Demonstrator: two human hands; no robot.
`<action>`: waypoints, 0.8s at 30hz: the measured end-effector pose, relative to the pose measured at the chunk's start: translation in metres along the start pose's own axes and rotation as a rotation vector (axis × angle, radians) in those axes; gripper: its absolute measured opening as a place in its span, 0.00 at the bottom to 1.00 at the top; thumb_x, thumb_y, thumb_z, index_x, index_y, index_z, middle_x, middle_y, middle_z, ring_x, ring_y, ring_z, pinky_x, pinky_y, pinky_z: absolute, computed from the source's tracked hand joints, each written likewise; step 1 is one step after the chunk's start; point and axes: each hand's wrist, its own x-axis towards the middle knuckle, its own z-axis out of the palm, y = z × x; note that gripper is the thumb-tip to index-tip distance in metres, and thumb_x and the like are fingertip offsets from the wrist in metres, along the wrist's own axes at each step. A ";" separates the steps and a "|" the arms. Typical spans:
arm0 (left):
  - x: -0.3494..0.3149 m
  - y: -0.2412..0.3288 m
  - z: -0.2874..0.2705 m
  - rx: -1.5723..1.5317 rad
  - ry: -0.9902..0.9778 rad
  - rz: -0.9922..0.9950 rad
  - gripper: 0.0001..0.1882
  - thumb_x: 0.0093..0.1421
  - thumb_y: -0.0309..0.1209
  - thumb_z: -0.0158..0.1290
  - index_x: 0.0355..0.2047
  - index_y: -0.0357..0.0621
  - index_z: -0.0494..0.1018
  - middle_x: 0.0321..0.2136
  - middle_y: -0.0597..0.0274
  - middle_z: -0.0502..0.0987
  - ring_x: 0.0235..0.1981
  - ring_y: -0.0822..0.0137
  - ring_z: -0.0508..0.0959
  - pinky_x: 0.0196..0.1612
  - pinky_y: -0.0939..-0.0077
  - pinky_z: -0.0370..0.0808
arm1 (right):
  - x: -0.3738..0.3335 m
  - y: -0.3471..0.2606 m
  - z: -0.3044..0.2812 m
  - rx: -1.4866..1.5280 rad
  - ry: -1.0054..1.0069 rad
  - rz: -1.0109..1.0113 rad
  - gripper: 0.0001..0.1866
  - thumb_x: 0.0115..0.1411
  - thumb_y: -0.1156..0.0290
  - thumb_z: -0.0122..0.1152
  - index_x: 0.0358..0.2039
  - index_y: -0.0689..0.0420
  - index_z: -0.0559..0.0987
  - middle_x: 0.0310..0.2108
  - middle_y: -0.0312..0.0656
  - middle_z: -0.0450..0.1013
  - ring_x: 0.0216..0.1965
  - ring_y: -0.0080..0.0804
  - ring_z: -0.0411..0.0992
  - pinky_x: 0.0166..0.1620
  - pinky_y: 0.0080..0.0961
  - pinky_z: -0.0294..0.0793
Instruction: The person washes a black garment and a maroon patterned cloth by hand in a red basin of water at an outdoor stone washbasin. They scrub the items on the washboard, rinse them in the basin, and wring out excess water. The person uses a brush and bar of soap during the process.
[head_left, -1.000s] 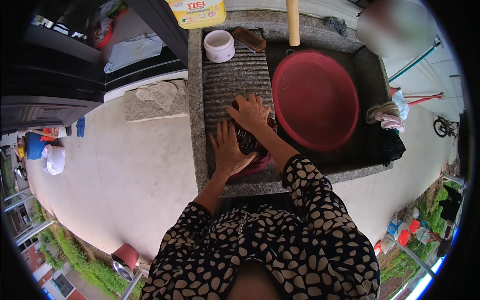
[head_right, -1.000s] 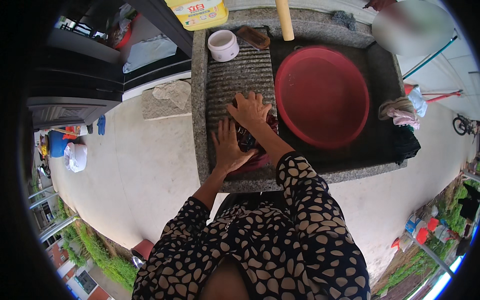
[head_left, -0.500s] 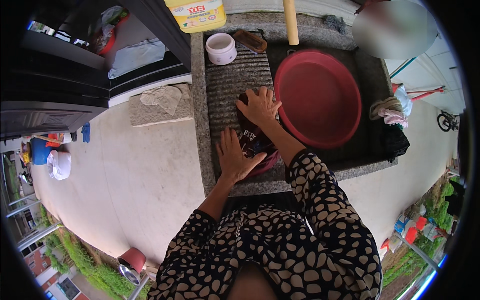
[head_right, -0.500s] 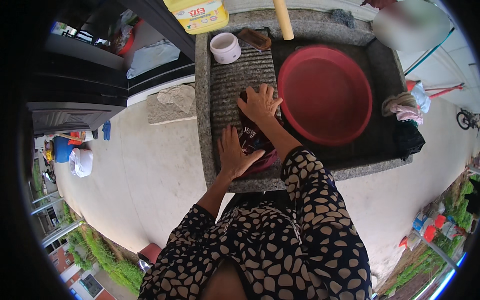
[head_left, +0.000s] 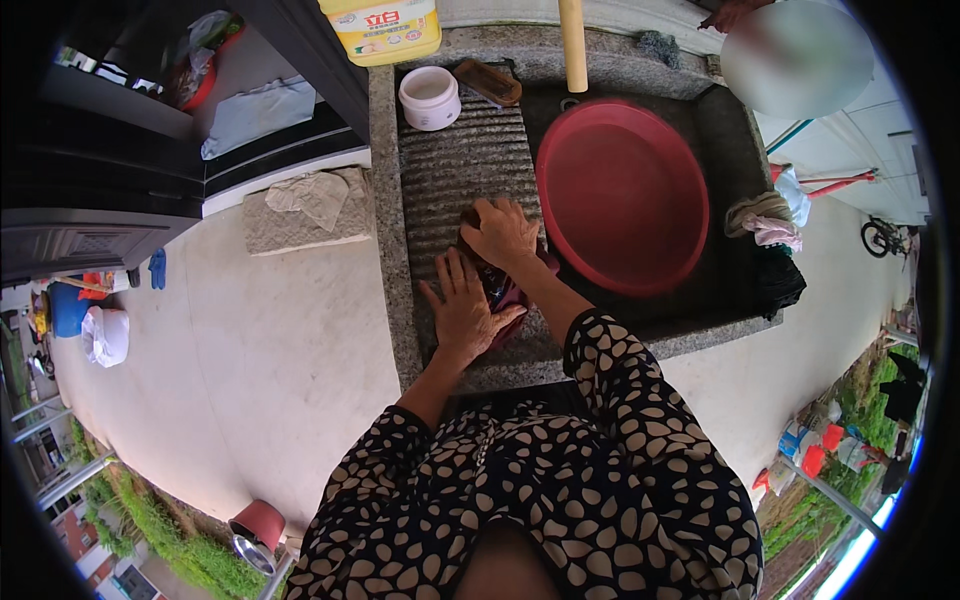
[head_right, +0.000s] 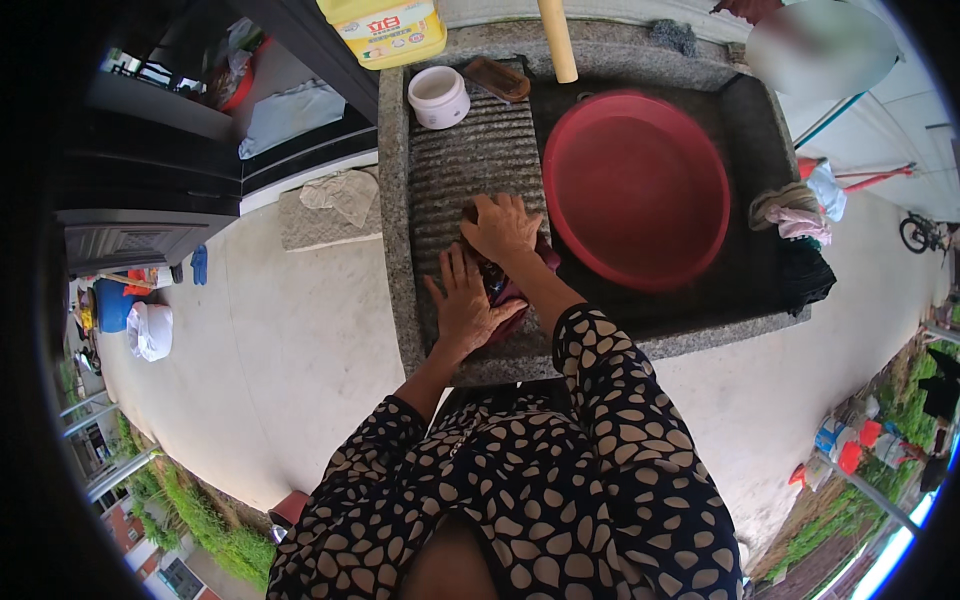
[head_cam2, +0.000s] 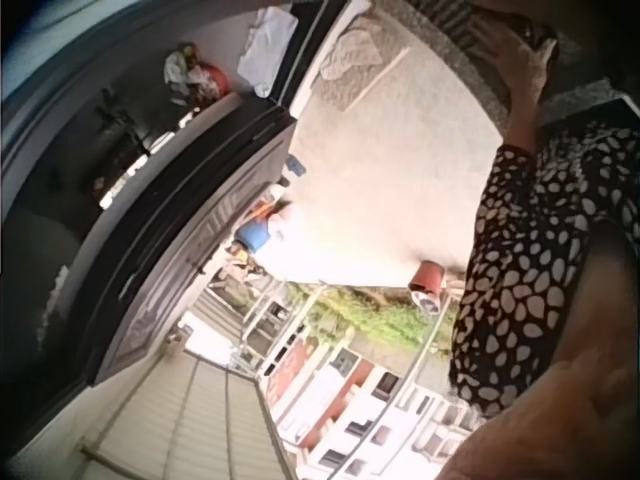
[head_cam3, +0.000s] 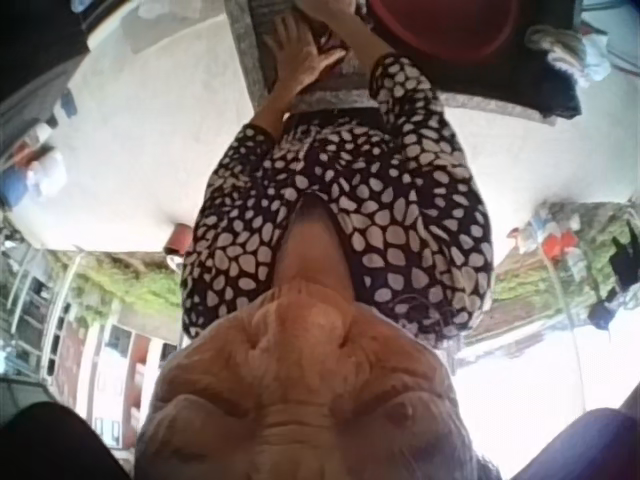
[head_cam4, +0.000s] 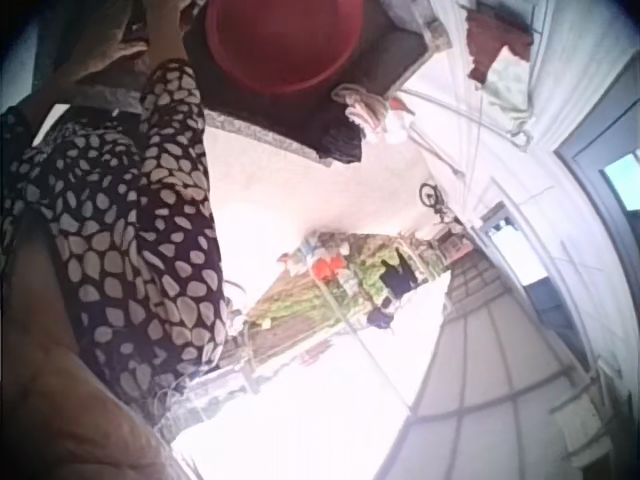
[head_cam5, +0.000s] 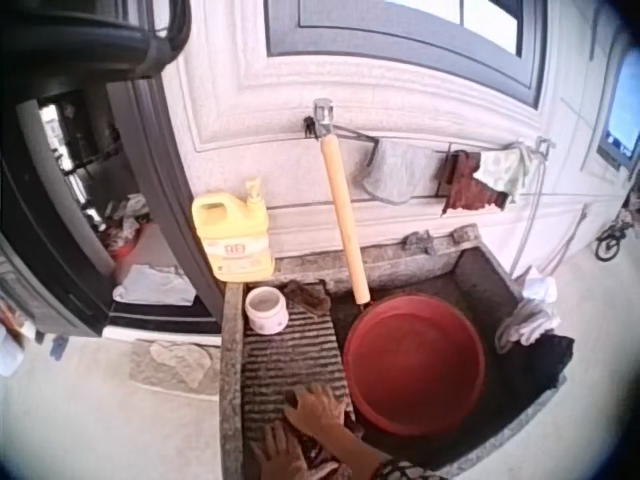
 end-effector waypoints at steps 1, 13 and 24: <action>-0.002 -0.001 0.005 0.052 0.007 0.017 0.60 0.47 0.70 0.48 0.64 0.34 0.43 0.66 0.41 0.38 0.67 0.44 0.37 0.59 0.28 0.42 | -0.018 0.005 -0.006 0.069 -0.017 -0.075 0.14 0.49 0.60 0.62 0.32 0.55 0.75 0.35 0.43 0.70 0.37 0.42 0.71 0.32 0.40 0.71; -0.019 -0.012 0.001 -0.716 0.452 0.168 0.33 0.41 0.20 0.59 0.50 0.39 0.62 0.42 0.49 0.68 0.41 0.46 0.70 0.43 0.59 0.69 | 0.066 0.053 -0.043 1.607 -0.065 0.459 0.11 0.57 0.66 0.60 0.37 0.58 0.79 0.31 0.35 0.76 0.35 0.25 0.75 0.39 0.23 0.74; -0.051 0.026 -0.047 -0.239 0.211 0.444 0.42 0.41 0.34 0.67 0.55 0.38 0.60 0.48 0.51 0.66 0.46 0.50 0.68 0.47 0.60 0.68 | 0.062 0.141 -0.013 0.520 -0.097 0.237 0.36 0.52 0.35 0.52 0.55 0.46 0.71 0.40 0.50 0.72 0.50 0.52 0.65 0.51 0.44 0.67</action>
